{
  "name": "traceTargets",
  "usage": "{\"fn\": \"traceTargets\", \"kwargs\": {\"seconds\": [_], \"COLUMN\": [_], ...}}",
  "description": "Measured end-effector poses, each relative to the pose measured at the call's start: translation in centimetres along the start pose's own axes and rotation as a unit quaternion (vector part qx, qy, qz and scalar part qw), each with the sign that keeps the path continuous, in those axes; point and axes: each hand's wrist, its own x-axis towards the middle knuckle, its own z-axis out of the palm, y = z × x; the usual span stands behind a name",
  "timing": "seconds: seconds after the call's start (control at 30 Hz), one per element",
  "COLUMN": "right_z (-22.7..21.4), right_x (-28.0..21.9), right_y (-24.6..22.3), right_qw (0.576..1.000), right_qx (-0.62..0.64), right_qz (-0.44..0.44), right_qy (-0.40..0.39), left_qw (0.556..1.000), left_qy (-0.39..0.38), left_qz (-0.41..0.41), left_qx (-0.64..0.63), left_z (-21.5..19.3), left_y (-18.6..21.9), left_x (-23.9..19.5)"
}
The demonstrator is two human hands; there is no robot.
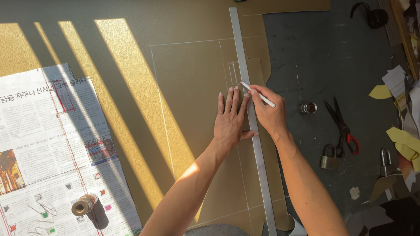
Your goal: The person marks lines on a newspaper and a large cardboard sheet using a ruler and a white marker, then cuts along the marked lines with scissors. The person handles the newspaper, cardboard, ruler, marker, and scissors throughout the task.
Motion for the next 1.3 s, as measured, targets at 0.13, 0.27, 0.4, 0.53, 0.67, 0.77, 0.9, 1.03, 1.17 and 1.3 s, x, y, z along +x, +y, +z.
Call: {"fn": "traceTargets", "kwargs": {"seconds": [0.13, 0.27, 0.4, 0.53, 0.67, 0.77, 0.9, 1.03, 1.17, 1.3], "right_z": [1.3, 2.3, 1.7, 0.8, 2.1, 1.7, -1.0, -5.6, -7.8, -7.4], "right_x": [2.7, 5.9, 4.2, 3.5, 5.7, 6.3, 1.0, -10.8, -26.0, -38.2], "right_y": [0.0, 0.1, 0.1, 0.1, 0.1, -0.6, -2.2, -1.9, 0.1, 3.0], "right_qw": [1.000, 0.999, 1.000, 1.000, 0.999, 1.000, 0.998, 0.996, 0.979, 0.937], "right_qx": [-0.007, -0.015, -0.022, -0.022, -0.026, -0.007, 0.032, 0.071, -0.081, -0.122], "right_qz": [0.020, 0.037, 0.013, 0.020, 0.005, 0.004, 0.041, -0.006, 0.104, 0.292], "right_qy": [0.009, 0.027, 0.014, 0.006, 0.019, 0.014, -0.020, 0.061, 0.153, 0.145], "left_qw": [1.000, 1.000, 1.000, 0.999, 1.000, 1.000, 1.000, 1.000, 1.000, 1.000], "left_qy": [-0.010, -0.001, -0.005, -0.021, 0.001, 0.013, 0.005, 0.013, 0.021, 0.014], "left_qz": [0.003, 0.001, -0.003, -0.001, 0.002, 0.006, 0.007, 0.005, 0.013, 0.011], "left_qx": [0.004, 0.011, 0.011, 0.031, 0.017, 0.020, 0.014, 0.020, 0.004, 0.005], "left_z": [0.1, 0.1, 0.0, -0.3, 0.1, 0.2, 0.3, 0.5, 0.8, 0.6], "left_y": [-0.1, 0.1, 0.2, 0.0, 0.1, 0.0, -0.1, -0.2, -0.1, -0.2], "left_x": [0.0, 0.4, -0.3, 0.4, 0.0, 0.1, -0.1, 0.0, -0.2, -0.3]}}
